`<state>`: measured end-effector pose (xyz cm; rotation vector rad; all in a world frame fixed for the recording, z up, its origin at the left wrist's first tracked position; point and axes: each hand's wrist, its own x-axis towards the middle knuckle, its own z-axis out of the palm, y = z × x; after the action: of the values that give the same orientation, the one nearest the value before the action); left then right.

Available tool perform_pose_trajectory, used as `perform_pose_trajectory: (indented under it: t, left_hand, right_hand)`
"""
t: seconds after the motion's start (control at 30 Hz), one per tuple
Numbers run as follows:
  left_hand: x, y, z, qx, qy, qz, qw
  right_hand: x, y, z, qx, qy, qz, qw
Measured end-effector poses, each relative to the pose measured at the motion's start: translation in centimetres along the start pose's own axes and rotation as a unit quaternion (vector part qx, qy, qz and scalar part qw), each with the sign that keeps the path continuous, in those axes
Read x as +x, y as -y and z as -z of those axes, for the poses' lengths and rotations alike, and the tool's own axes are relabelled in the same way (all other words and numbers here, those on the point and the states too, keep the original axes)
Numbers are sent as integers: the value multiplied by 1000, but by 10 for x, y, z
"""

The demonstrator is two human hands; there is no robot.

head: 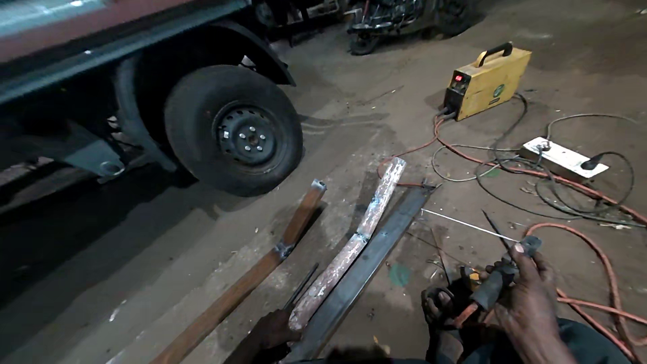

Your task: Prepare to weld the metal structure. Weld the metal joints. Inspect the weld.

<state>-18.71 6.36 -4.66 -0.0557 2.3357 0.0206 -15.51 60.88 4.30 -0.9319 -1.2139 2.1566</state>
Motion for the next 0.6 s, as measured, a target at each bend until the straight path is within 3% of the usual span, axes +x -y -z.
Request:
perform_pose_trajectory:
  t: [0.6]
  left_hand:
    - [-23,-40,-4,95,25,-32,995]
  right_hand:
    - [0,1,-1,19,0,-16,1000]
